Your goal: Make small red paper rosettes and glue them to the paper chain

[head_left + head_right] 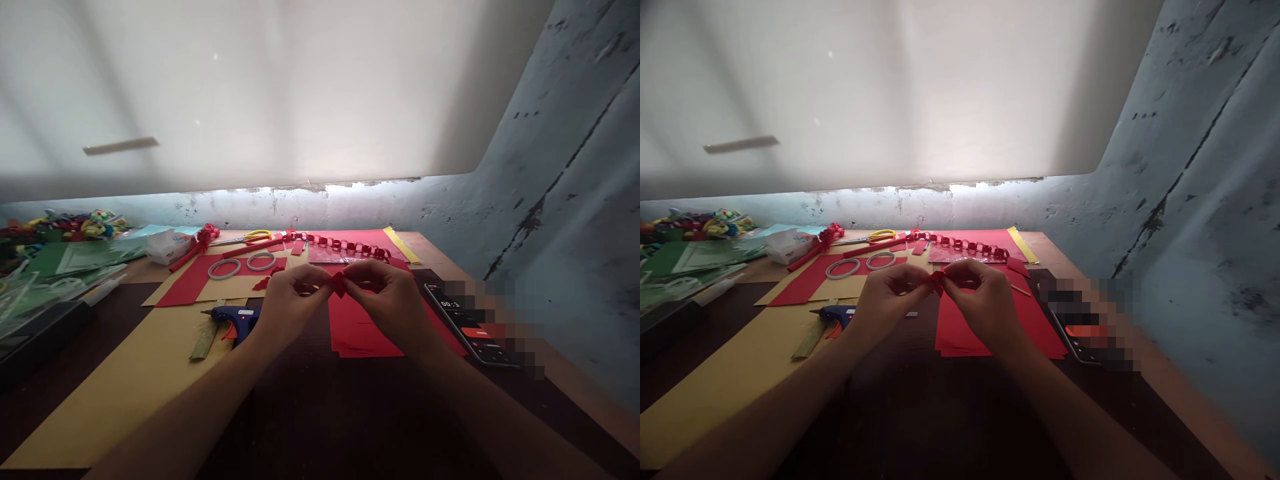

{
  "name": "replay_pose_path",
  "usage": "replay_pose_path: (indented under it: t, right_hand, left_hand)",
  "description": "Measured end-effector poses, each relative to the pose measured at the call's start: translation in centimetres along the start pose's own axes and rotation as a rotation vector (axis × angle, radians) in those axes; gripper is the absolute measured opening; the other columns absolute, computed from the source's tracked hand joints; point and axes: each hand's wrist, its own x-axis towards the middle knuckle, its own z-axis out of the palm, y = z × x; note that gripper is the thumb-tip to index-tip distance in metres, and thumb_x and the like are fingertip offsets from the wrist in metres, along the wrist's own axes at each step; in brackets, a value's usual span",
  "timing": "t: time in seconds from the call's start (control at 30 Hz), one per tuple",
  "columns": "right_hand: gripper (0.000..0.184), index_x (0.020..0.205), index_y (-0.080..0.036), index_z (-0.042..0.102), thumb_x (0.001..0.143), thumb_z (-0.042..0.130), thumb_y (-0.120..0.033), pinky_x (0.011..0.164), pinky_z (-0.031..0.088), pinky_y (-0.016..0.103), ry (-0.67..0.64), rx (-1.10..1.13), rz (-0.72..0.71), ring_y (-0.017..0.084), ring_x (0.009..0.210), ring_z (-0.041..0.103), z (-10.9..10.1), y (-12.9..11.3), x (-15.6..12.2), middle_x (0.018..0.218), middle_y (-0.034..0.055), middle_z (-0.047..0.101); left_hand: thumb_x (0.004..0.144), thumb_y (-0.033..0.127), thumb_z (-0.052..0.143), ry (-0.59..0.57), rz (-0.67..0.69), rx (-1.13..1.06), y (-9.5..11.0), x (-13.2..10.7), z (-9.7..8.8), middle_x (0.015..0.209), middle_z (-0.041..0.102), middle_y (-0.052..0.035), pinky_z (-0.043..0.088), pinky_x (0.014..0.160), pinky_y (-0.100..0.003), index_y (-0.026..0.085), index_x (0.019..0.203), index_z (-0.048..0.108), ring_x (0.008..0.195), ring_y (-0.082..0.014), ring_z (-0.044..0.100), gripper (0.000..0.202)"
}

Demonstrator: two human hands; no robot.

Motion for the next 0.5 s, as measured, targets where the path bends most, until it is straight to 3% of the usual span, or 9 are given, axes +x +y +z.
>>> replay_pose_path:
  t: [0.5]
  right_hand:
    - [0.014, 0.086, -0.021, 0.074, 0.081, 0.077, -0.034, 0.077, 0.061, 0.035, 0.001, -0.022, 0.01, 0.021, 0.08, 0.073, -0.05, -0.28, -0.02, 0.086, 0.004, 0.078]
  left_hand:
    - [0.08, 0.026, 0.076, 0.003, 0.009, 0.027, 0.15, -0.22, 0.22, 0.08, 0.078, -0.0042, 0.059, 0.067, -0.028, 0.019, 0.084, 0.076, 0.074, -0.0189, 0.074, 0.008]
